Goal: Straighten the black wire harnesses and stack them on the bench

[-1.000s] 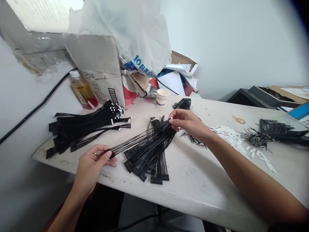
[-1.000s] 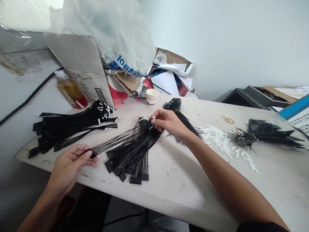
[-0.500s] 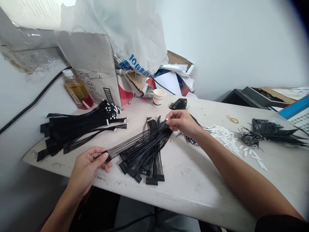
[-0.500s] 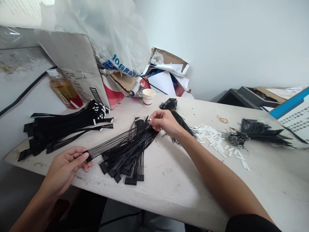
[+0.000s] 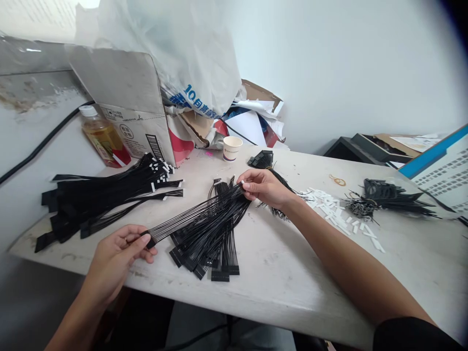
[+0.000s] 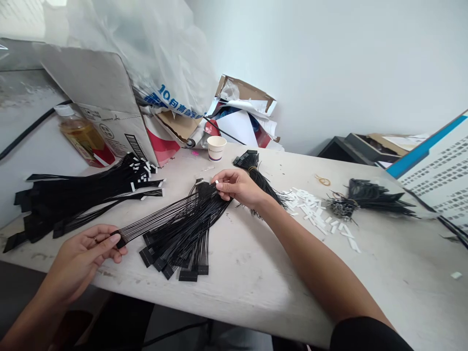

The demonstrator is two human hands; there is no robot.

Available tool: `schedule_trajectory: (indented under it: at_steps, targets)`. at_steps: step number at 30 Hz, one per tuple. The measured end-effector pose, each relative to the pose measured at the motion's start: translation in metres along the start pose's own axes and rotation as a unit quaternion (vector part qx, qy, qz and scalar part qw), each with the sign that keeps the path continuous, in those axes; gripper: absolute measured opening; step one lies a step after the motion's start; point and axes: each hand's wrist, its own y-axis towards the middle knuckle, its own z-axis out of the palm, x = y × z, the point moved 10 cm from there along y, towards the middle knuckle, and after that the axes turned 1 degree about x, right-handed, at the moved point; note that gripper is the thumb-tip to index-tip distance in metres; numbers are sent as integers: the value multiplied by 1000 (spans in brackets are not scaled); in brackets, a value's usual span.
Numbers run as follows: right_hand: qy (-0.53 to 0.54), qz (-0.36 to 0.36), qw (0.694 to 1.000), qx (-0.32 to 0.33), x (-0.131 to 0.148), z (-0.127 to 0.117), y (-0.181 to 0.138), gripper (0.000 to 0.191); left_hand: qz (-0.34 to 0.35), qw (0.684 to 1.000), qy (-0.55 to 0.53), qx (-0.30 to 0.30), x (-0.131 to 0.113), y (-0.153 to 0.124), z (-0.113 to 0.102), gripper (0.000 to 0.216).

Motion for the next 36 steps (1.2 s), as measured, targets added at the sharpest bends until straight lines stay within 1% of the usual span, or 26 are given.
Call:
schedule_trajectory:
  at_steps: [6,14,20,25,28,32,34,36]
  targets:
    - [53,21,998,5,-6,3,-1,30,-5,1000,-9,5,-2,2,3,50]
    - [119,35,992,-17,-28,0,4,31,-2,1000,-23,1,-2,1,1,46]
    - [110,30,993,-30,-27,-1,4,27,-5,1000,-13,-4,-4,-1,0,49]
    - [76,4,995,-67,-17,-5,2,29,-15,998,-34,49,1,-1,6,50]
    - [49,2,995,-81,-10,-8,0,31,-32,996,-43,73,4,-4,13,47]
    - [36,46,993,-100,-7,-17,-4,33,-45,993,-48,95,4,-14,27,42]
    - [28,74,992,-100,-7,-22,-6,32,-50,992,-47,108,5,-19,35,40]
    - [18,87,992,-94,-5,-26,-8,32,-53,990,-41,120,6,-24,42,38]
